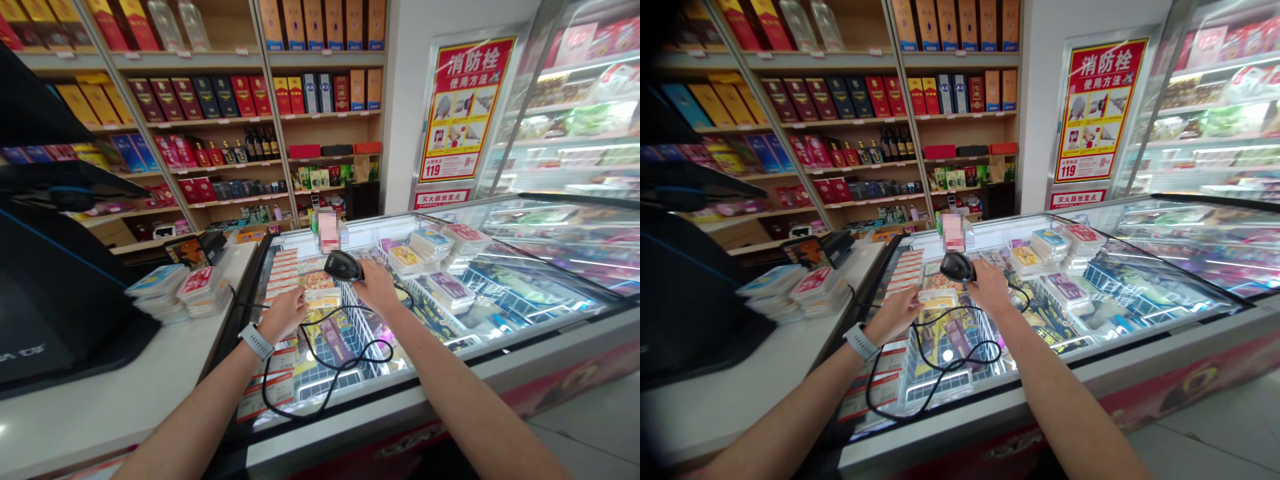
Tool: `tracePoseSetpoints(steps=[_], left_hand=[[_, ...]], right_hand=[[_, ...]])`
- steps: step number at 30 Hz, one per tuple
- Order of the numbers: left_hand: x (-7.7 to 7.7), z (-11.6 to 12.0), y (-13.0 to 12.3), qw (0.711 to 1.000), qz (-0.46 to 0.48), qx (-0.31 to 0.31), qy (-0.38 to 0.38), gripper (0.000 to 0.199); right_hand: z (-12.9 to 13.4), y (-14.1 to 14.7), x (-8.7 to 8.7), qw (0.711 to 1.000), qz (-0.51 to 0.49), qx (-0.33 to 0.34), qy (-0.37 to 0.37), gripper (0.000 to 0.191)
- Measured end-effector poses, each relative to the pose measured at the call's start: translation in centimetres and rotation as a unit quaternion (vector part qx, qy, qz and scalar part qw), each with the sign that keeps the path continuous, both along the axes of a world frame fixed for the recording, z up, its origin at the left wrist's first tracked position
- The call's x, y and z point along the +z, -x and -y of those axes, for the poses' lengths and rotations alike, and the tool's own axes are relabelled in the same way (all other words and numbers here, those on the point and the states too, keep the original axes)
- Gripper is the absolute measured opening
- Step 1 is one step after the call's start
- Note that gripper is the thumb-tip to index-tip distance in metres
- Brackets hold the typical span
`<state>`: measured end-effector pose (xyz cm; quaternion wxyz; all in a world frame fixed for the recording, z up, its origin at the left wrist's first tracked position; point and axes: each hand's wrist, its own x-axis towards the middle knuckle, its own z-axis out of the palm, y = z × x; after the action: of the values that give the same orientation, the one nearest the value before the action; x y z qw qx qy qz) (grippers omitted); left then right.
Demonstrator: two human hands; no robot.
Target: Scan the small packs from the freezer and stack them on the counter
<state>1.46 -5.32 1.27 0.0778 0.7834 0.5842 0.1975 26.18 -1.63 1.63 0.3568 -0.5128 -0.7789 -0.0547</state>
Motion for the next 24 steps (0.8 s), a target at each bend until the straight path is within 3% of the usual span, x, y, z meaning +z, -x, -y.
tracePoseSetpoints(steps=[6, 11, 16, 20, 24], left_hand=[[-0.2, -0.7, 0.6, 0.999, -0.026, 0.047, -0.009, 0.007], [-0.1, -0.9, 0.8, 0.997, 0.025, 0.072, -0.006, 0.006], [-0.7, -1.2, 0.7, 0.995, 0.054, 0.07, -0.048, 0.036], [-1.2, -1.6, 0.6, 0.996, 0.039, 0.043, -0.067, 0.015], [-1.1, -1.7, 0.5, 0.996, 0.016, 0.048, -0.073, 0.015]], right_hand=[[0.0, 0.0, 0.1, 1.0, 0.002, 0.0, 0.006, 0.025], [0.0, 0.0, 0.0, 1.0, 0.002, 0.001, 0.008, 0.027], [0.0, 0.0, -0.1, 1.0, -0.005, 0.002, 0.003, 0.027], [0.1, 0.0, 0.0, 1.0, -0.012, 0.005, 0.002, 0.025], [0.2, 0.0, 0.1, 1.0, -0.018, -0.001, -0.002, 0.025]])
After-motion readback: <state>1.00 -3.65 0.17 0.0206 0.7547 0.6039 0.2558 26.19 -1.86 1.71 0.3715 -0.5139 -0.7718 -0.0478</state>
